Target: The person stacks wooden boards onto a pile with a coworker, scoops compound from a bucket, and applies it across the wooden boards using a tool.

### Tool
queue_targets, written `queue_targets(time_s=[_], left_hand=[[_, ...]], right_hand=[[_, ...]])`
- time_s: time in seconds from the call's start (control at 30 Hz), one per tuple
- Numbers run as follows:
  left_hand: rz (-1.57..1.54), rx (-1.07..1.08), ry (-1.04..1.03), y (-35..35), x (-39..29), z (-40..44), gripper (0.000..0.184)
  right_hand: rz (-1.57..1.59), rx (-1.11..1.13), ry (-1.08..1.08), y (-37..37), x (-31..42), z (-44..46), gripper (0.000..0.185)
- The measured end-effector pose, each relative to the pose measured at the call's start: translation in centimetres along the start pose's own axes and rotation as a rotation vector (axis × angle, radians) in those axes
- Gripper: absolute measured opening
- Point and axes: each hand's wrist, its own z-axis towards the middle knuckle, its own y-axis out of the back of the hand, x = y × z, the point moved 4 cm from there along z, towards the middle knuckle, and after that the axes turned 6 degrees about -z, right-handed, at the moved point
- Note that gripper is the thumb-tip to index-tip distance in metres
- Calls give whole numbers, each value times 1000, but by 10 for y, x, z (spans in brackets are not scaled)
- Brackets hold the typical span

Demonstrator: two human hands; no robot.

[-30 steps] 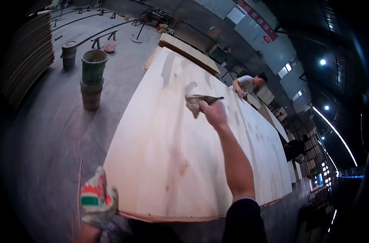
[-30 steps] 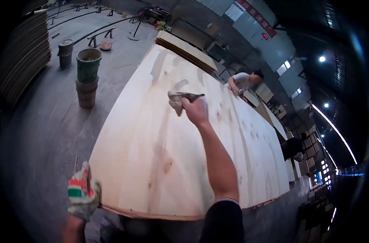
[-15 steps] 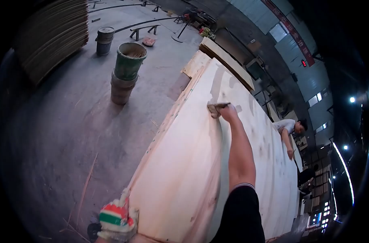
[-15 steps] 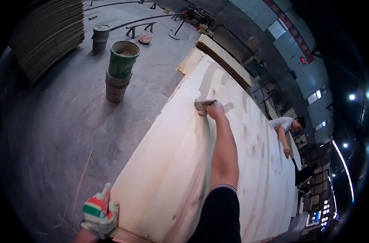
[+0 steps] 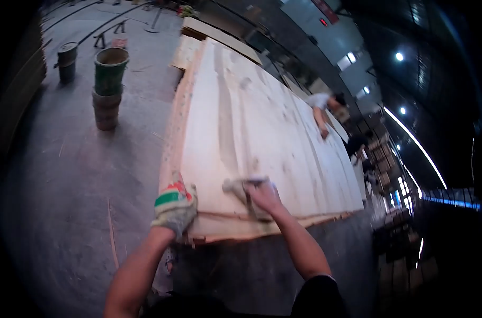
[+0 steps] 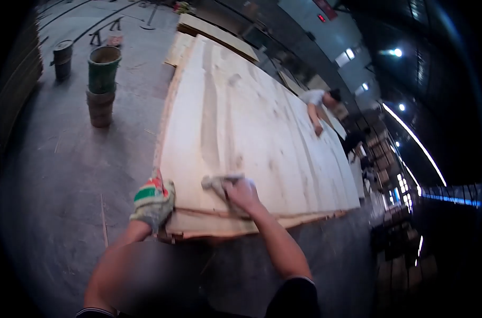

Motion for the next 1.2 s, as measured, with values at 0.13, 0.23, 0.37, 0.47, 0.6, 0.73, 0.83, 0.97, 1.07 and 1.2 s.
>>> queue_targets(time_s=[0.13, 0.23, 0.37, 0.47, 0.6, 0.73, 0.83, 0.97, 1.07, 1.2], left_hand=[[44, -6, -31, -3, 6, -1, 41], [18, 95, 31, 2, 5, -3, 47], [12, 86, 34, 3, 15, -5, 52], [-64, 154, 49, 5, 21, 2, 57], [-115, 202, -71, 0, 36, 7, 51], [-171, 291, -112, 13, 24, 11, 43], [-261, 525, -104, 19, 34, 19, 42], [-412, 782, -50, 43, 103, 51, 44], [-400, 829, 156, 102, 140, 111, 49], [-359, 649, 189, 145, 220, 201, 56]], right_hand=[[83, -67, -124, -20, 1, 63, 47], [-105, -302, -119, -29, 26, 71, 41], [-64, 25, 279, -12, 48, 12, 22], [-89, -141, 534, -32, 44, -66, 23], [48, -193, 181, -16, 59, -59, 16], [369, -122, -176, 18, 47, 30, 30], [179, -219, -266, -37, 30, 101, 37], [101, -9, -101, -27, 73, 125, 28], [-60, 125, -59, -25, 58, 85, 24], [554, 267, -398, -23, 77, 34, 29]])
